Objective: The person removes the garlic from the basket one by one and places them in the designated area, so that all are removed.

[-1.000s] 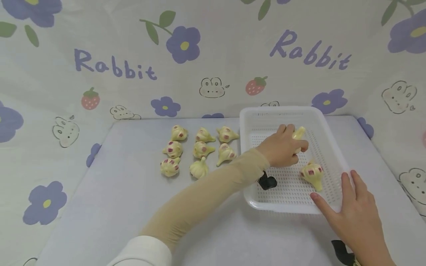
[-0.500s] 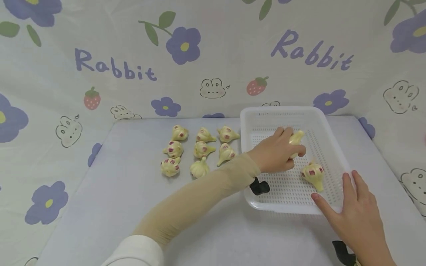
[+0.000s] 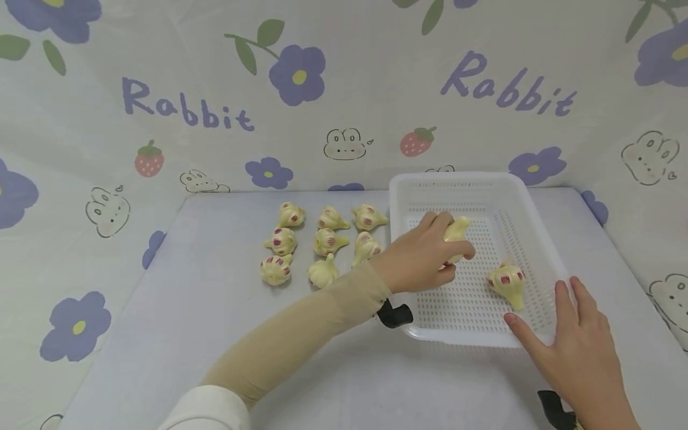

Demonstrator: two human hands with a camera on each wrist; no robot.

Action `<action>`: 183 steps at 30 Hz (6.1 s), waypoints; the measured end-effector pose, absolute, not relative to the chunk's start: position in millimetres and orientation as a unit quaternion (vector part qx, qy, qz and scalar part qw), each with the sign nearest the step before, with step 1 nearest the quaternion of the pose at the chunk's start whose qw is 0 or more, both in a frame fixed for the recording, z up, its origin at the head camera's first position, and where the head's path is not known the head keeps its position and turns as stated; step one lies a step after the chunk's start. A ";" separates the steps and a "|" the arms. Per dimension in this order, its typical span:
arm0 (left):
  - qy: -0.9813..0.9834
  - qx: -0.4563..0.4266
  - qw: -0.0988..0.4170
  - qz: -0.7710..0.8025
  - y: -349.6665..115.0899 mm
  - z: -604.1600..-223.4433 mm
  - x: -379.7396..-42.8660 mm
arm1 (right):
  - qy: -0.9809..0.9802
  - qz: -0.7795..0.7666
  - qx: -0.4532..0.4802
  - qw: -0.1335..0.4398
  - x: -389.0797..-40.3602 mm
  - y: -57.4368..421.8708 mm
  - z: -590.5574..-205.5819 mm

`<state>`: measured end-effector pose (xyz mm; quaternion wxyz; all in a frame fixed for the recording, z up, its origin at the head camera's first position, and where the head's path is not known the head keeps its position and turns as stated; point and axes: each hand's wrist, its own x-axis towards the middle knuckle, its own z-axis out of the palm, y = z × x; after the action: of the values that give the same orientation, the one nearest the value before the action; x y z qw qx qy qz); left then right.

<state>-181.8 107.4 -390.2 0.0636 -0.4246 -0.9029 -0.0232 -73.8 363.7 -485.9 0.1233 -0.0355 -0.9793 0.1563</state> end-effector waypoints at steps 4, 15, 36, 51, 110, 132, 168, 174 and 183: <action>-0.902 -0.423 0.075 -0.038 97.5 -393.5 -178.8 | -0.979 0.156 -0.042 0.121 -73.1 362.4 -486.1; -0.901 -0.413 0.108 -0.079 77.8 -395.3 -167.6 | -0.982 0.143 -0.063 0.105 -72.0 357.8 -481.6; -0.903 -0.374 0.176 -0.117 22.6 -417.7 -155.4 | -0.980 0.153 -0.055 0.112 -72.1 359.2 -487.5; -0.913 -0.343 0.164 -0.145 -1.5 -440.0 -159.7 | -0.978 0.154 -0.052 0.128 -70.9 360.1 -491.3; -0.938 -0.308 0.133 -0.083 7.3 -509.5 -180.1 | -0.973 0.178 -0.033 0.142 -68.8 363.6 -493.2; -0.920 -0.333 0.178 -0.100 -7.4 -462.1 -171.7 | -0.974 0.173 -0.029 0.146 -70.7 363.8 -492.7; -0.889 -0.447 0.080 -0.059 91.4 -393.0 -171.4 | -0.976 0.160 -0.035 0.140 -72.1 360.3 -485.2; -0.885 -0.458 0.080 -0.040 112.0 -390.8 -170.9 | -0.978 0.157 -0.046 0.128 -71.8 359.2 -483.9; -0.886 -0.458 0.078 -0.004 134.6 -389.3 -173.9 | -0.978 0.158 -0.037 0.133 -72.8 362.1 -485.0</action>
<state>-173.9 134.6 -389.3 0.0779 -0.4578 -0.8856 -0.0038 -72.8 362.1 -485.0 0.1330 -0.0370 -0.9778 0.1577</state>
